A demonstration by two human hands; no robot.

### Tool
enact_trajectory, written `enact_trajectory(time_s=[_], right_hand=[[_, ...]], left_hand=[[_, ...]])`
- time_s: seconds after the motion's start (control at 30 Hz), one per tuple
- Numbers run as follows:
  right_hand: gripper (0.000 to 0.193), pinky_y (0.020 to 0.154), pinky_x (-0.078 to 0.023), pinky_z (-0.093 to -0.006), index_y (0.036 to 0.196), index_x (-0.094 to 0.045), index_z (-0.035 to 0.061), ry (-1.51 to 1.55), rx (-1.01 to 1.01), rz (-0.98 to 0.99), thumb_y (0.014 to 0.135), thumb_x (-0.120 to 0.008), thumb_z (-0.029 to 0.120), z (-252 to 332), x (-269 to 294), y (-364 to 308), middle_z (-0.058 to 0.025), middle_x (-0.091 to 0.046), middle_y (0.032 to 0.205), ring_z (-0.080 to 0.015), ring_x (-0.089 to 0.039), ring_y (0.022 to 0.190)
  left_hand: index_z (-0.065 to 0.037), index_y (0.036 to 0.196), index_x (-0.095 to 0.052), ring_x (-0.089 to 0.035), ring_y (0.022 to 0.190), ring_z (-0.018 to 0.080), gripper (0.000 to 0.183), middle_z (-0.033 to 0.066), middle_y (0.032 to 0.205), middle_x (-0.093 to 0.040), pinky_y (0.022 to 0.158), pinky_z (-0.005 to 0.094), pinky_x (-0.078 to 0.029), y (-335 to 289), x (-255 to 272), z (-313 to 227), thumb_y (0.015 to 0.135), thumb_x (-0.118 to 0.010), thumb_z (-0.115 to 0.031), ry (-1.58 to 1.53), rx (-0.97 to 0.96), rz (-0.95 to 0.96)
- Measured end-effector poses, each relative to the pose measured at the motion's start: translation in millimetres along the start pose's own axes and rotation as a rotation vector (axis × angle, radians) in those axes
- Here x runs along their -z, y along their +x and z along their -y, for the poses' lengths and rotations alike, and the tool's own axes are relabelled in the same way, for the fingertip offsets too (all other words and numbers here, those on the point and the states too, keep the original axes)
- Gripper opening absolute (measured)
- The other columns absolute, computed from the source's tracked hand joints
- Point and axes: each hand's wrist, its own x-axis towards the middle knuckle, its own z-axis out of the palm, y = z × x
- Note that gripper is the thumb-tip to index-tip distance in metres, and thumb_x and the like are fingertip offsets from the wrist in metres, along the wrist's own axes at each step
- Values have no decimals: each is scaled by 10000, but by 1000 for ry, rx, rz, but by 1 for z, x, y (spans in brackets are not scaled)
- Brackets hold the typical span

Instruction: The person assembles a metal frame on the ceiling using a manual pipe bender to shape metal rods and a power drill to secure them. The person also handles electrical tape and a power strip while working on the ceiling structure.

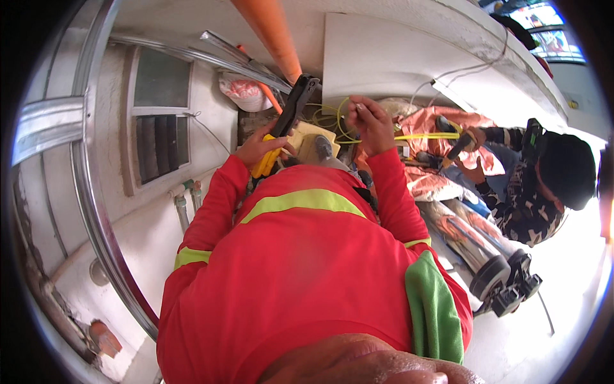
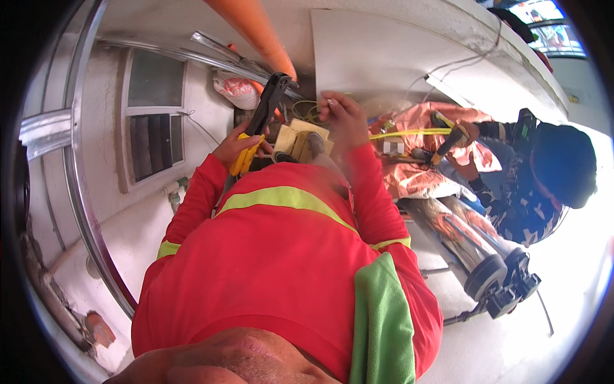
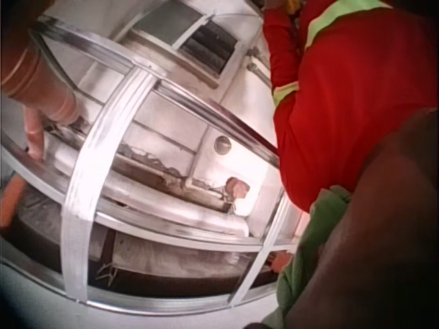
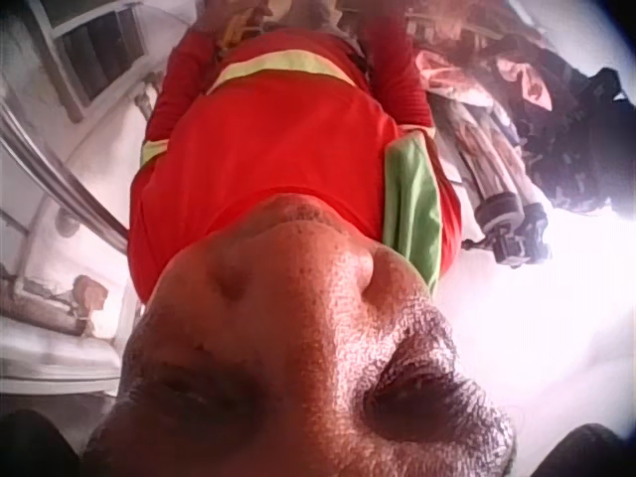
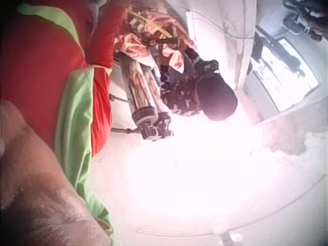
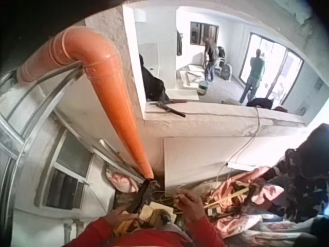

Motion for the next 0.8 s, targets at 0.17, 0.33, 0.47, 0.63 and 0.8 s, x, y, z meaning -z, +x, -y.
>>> enact_trajectory(time_s=[0.17,0.33,0.47,0.63,0.8], right_hand=[[232,821,-568,-295,1235,-640,-10,33,30,204,1032,-587,88,-5,-45,53,-72,-666,1032,-136,-648,908],[167,823,-568,-309,1178,-616,16,53,104,266,1041,-582,103,-11,-97,85,-60,-663,1010,-142,-651,907],[125,858,-576,-320,1151,-594,37,34,247,325,1036,-581,86,-1,-141,96,-102,-704,1051,-180,-687,940],[125,893,-580,-339,1149,-595,36,-27,341,391,1028,-584,65,14,-170,89,-126,-724,1091,-197,-702,993],[94,893,-577,-331,1107,-612,35,-7,333,412,1020,-605,70,15,-180,90,-110,-722,1093,-181,-695,991]], left_hand=[[-84,1546,-386,-663,1160,314,632,106,1186,-636,887,376,-591,-31,0,-24,975,-642,-172,-23,-110,13],[-37,1536,-368,-676,1122,292,641,121,1160,-660,842,387,-607,-47,14,-24,993,-646,-233,-209,-219,-62],[-35,1513,-380,-681,997,221,617,90,1157,-644,763,343,-594,-43,14,-19,1004,-624,-284,-340,-300,-104],[-32,1488,-400,-599,813,141,663,26,1031,-608,628,285,-521,-36,-6,-14,996,-620,-418,-475,-429,-57],[-84,1375,-530,-620,718,130,540,6,936,-637,616,282,-521,-37,-18,-22,1000,-621,-463,-471,-412,-128]])
